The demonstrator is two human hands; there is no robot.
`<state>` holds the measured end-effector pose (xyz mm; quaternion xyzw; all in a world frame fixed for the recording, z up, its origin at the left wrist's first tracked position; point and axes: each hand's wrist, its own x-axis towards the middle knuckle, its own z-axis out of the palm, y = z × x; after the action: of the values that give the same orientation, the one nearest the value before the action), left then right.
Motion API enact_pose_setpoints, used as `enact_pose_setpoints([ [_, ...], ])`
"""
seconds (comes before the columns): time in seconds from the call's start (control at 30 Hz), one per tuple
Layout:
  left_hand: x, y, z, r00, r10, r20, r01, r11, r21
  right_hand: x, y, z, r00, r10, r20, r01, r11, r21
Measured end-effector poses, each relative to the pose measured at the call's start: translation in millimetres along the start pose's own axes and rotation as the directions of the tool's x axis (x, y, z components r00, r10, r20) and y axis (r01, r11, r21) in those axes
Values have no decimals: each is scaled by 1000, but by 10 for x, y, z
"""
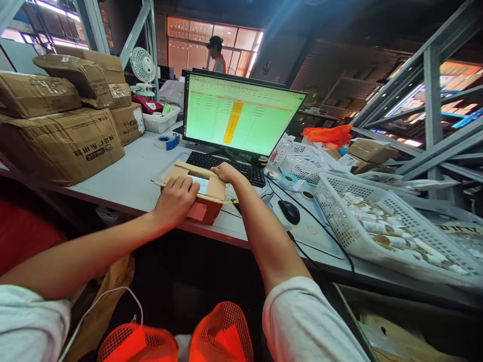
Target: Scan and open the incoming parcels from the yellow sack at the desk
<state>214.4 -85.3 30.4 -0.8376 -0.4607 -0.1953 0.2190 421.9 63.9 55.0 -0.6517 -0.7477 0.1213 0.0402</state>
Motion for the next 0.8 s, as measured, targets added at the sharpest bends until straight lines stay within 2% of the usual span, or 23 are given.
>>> enact_pose_setpoints([
  [0.1, -492, 127, 71, 991, 44, -126, -52, 997, -61, 8, 6, 9, 1000, -7, 0, 7, 1000, -2],
  [0.17, -576, 49, 25, 992, 75, -104, -91, 984, -156, 5, 10, 11, 1000, -14, -2, 14, 1000, -3],
  [0.23, -399, -134, -80, 995, 95, 12, -89, 965, -245, -6, 10, 9, 1000, -20, -5, 20, 1000, -5],
  [0.33, 201, -456, -213, 958, 156, 242, -71, 942, -328, -33, -1, 1, 1000, -23, -9, 23, 1000, -11],
  [0.37, 420, -538, -231, 925, 197, 326, -74, 932, -353, -44, -6, -2, 1000, -22, -11, 22, 1000, -15],
  [0.43, 791, -626, -239, 823, 268, 502, -62, 919, -390, -61, -16, -7, 1000, -20, -16, 20, 1000, -20],
  [0.5, 1017, -615, -229, 731, 281, 622, -39, 927, -374, -68, -21, -8, 1000, -20, -24, 19, 1000, -19],
  [0.53, 1074, -586, -222, 713, 266, 649, -39, 939, -342, -66, -21, -7, 999, -21, -28, 20, 1000, -16],
  [0.6, 1103, -520, -200, 717, 233, 657, -74, 963, -261, -55, -17, -4, 999, -23, -32, 22, 1000, -8],
  [0.67, 1076, -483, -164, 742, 230, 629, -131, 971, -200, -40, -7, 0, 999, -24, -34, 24, 1000, 6],
  [0.8, 1052, -524, -59, 779, 318, 541, -210, 944, -253, -31, 21, 9, 999, -20, -48, 22, 998, 57],
])
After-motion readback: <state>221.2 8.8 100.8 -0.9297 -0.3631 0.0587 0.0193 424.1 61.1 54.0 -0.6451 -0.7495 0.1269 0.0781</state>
